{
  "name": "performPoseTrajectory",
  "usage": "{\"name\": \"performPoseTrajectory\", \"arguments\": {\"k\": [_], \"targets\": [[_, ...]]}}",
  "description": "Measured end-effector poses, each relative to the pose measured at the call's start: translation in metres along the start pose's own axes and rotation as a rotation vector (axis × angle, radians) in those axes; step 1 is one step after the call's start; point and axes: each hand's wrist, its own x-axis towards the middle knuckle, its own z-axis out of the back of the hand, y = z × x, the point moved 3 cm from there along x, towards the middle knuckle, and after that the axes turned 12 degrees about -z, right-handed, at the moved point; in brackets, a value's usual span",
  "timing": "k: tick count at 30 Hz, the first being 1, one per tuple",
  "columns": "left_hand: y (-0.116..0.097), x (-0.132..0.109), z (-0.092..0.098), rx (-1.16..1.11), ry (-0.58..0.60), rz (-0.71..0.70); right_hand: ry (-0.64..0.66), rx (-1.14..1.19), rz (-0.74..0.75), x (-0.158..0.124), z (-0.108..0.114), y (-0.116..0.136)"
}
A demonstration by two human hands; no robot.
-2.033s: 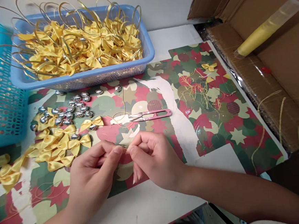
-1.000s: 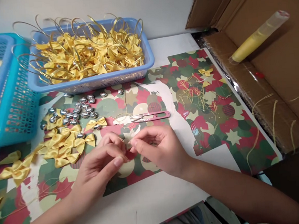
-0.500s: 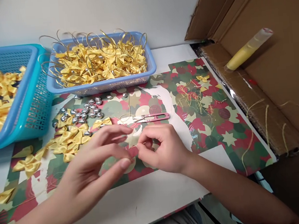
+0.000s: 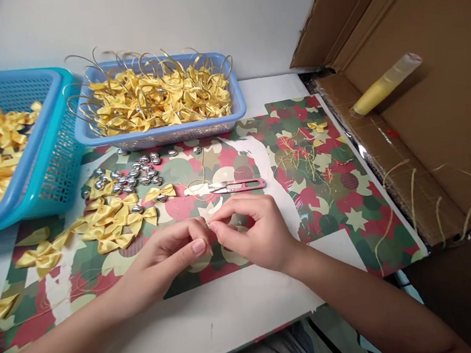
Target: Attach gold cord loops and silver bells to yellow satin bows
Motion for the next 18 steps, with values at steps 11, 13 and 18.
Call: {"name": "performPoseTrajectory", "arguments": {"k": [11, 13, 18], "targets": [[0.016, -0.004, 0.001, -0.217, -0.148, -0.005, 0.030, 0.520, -0.302, -0.001, -0.013, -0.019], [0.017, -0.006, 0.000, -0.193, -0.176, 0.001, 0.006, 0.513, -0.266, -0.003, -0.014, -0.018], [0.014, -0.009, -0.007, -0.069, -0.244, -0.025, -0.058, 0.461, -0.226, -0.008, -0.016, -0.015]]}}
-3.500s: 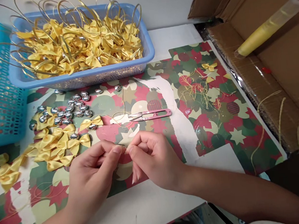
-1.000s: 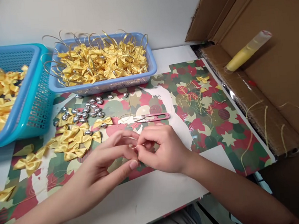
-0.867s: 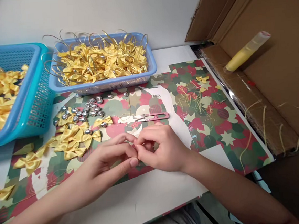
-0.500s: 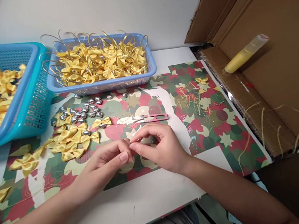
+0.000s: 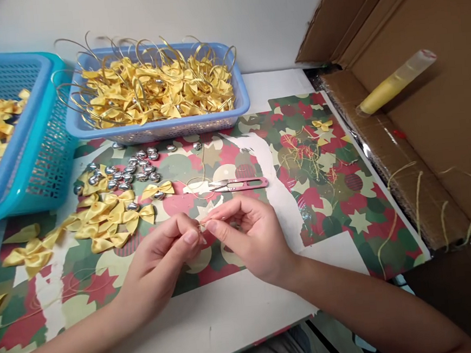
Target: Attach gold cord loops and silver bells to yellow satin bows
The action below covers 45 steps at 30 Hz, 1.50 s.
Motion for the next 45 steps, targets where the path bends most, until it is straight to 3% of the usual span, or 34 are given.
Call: {"name": "performPoseTrajectory", "arguments": {"k": [9, 26, 45], "targets": [[-0.0033, -0.0033, -0.0066, 0.155, -0.077, -0.096, -0.035, 0.088, -0.029, -0.0044, -0.0041, 0.0007], [-0.0062, -0.0041, -0.0076, 0.229, -0.145, -0.051, -0.105, 0.073, -0.083, -0.0053, -0.0031, -0.0048], [-0.0056, -0.0040, -0.0061, 0.205, -0.155, -0.021, -0.093, -0.043, 0.064, -0.0093, -0.0046, 0.0027]]}}
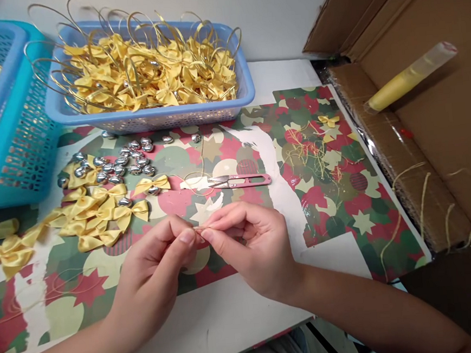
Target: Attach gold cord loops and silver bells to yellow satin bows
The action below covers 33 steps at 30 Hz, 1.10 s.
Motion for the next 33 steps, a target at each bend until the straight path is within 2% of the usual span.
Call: {"name": "performPoseTrajectory", "arguments": {"k": [13, 22, 33], "targets": [[0.0015, -0.0010, -0.0014, -0.069, -0.022, 0.001, 0.028, -0.068, 0.065, -0.0032, 0.0005, 0.0011], [0.0012, 0.0008, -0.0024, -0.083, -0.043, 0.010, -0.014, -0.195, 0.180, -0.0036, 0.0002, 0.0065], [0.0013, 0.0004, -0.0021, -0.058, -0.044, 0.007, -0.027, -0.250, 0.247, -0.0056, -0.0002, 0.0102]]}}
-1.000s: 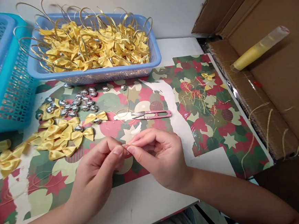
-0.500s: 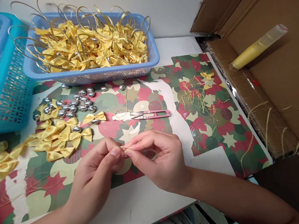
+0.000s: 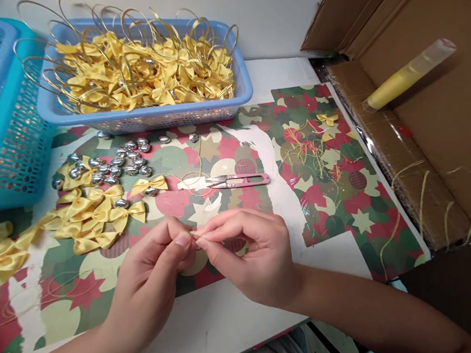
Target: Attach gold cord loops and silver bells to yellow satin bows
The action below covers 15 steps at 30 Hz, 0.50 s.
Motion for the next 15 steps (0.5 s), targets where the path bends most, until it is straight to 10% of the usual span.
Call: {"name": "performPoseTrajectory", "arguments": {"k": [15], "targets": [[0.0002, -0.0010, -0.0002, -0.005, 0.005, 0.006, -0.024, -0.052, 0.103, 0.0007, -0.0010, 0.0016]]}}
